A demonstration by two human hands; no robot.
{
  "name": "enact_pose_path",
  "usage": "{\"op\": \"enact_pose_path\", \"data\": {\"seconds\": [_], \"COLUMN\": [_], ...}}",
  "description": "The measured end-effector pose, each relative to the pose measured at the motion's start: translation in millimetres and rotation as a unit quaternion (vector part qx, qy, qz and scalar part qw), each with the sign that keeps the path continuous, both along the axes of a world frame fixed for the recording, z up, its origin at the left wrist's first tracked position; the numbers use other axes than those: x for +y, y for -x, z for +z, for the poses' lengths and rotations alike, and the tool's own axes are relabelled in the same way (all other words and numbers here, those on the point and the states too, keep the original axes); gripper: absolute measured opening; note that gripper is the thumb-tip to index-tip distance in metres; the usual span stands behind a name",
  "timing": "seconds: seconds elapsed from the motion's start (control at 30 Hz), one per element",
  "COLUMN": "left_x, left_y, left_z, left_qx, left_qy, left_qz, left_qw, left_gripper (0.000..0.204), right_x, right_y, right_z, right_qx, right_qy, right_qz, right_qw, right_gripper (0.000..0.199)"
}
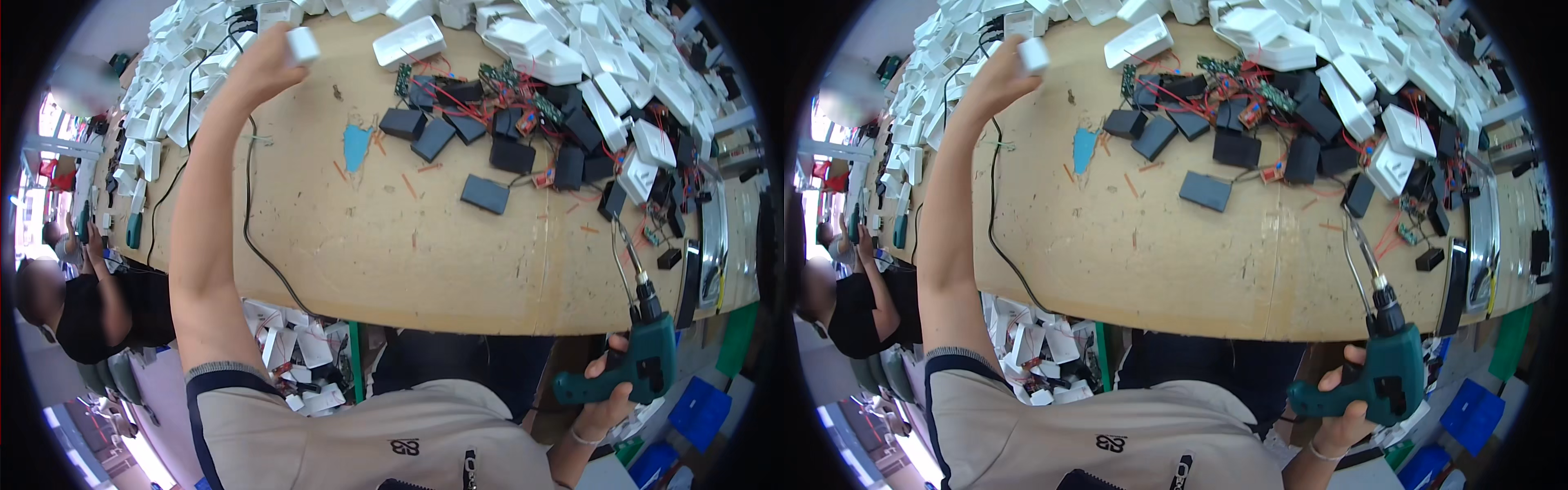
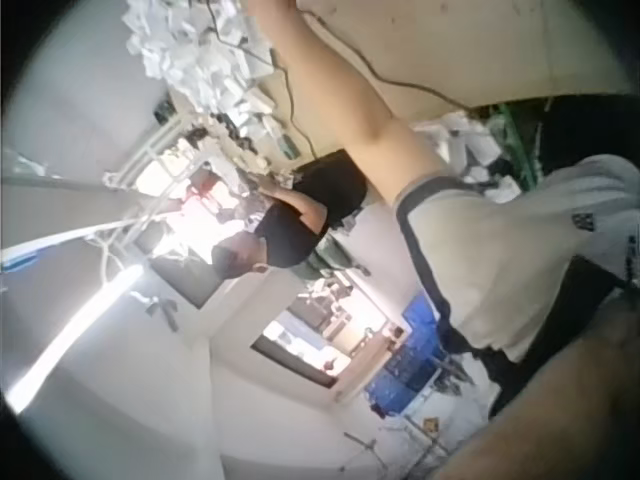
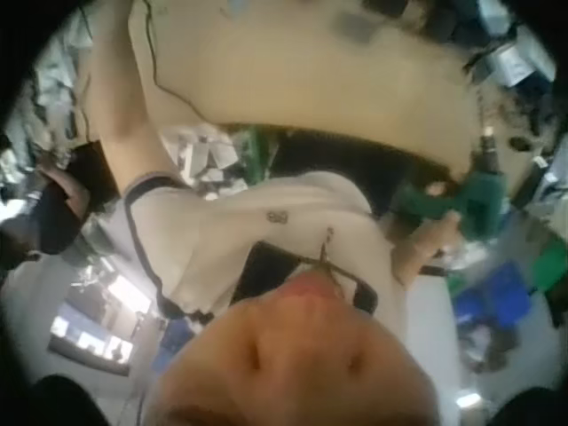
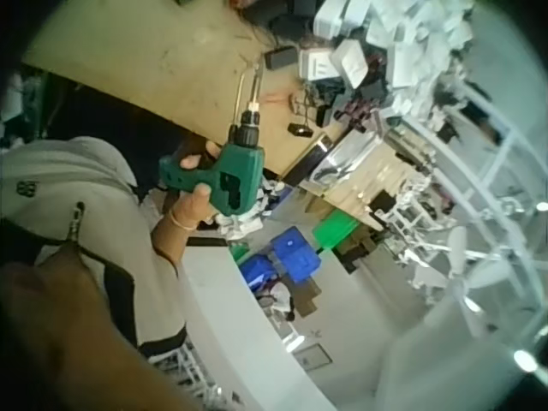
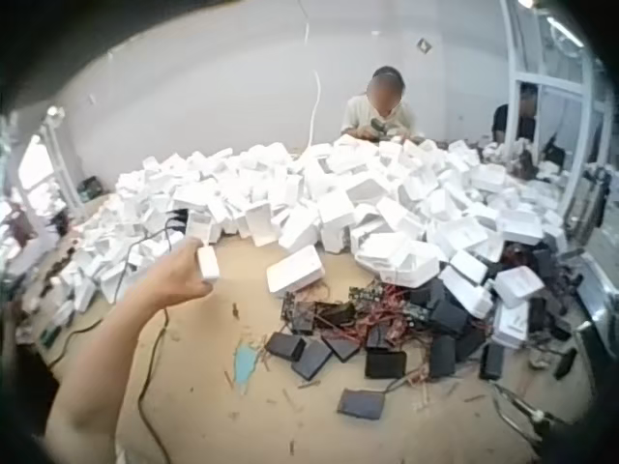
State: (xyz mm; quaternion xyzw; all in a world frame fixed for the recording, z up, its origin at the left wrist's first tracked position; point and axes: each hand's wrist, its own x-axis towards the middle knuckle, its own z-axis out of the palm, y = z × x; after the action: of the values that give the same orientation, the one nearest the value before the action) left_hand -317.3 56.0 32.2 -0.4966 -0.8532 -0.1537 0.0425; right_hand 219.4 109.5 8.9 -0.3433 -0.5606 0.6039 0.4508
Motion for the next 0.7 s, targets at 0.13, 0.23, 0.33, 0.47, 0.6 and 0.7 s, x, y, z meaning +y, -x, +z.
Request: {"op": "enact_pose_path", "data": {"seconds": [0.13, 0.23, 0.33, 0.47, 0.6, 0.7], "left_x": [-53.5, -60.4, -36.1, -14.2, -12.2, -15.6], "left_y": [-92.0, -171.2, -239.8, -283.4, -284.7, -285.6], "left_z": [20.6, 2.5, -22.5, -46.9, -51.4, -41.9], "left_qx": [-0.226, -0.412, -0.468, -0.488, -0.381, -0.354], "left_qy": [-0.224, -0.331, -0.347, -0.175, -0.127, -0.164], "left_qz": [-0.028, -0.146, -0.283, -0.290, -0.339, -0.351], "left_qw": [0.948, 0.837, 0.762, 0.804, 0.851, 0.851], "left_gripper": [0.068, 0.068, 0.065, 0.064, 0.066, 0.062], "right_x": [0.5, 0.3, -3.5, -10.7, -15.1, -17.0], "right_y": [-2.5, -8.1, -14.0, -24.4, -40.5, -47.0], "right_z": [-1.9, -3.1, -2.5, -2.1, -2.0, -1.0], "right_qx": [0.021, 0.044, 0.067, 0.085, 0.086, 0.091], "right_qy": [-0.013, -0.020, -0.026, -0.023, -0.042, -0.042], "right_qz": [0.023, 0.043, 0.064, 0.054, 0.034, 0.032], "right_qw": [0.999, 0.998, 0.995, 0.995, 0.995, 0.994], "right_gripper": [0.072, 0.071, 0.069, 0.068, 0.065, 0.064]}}
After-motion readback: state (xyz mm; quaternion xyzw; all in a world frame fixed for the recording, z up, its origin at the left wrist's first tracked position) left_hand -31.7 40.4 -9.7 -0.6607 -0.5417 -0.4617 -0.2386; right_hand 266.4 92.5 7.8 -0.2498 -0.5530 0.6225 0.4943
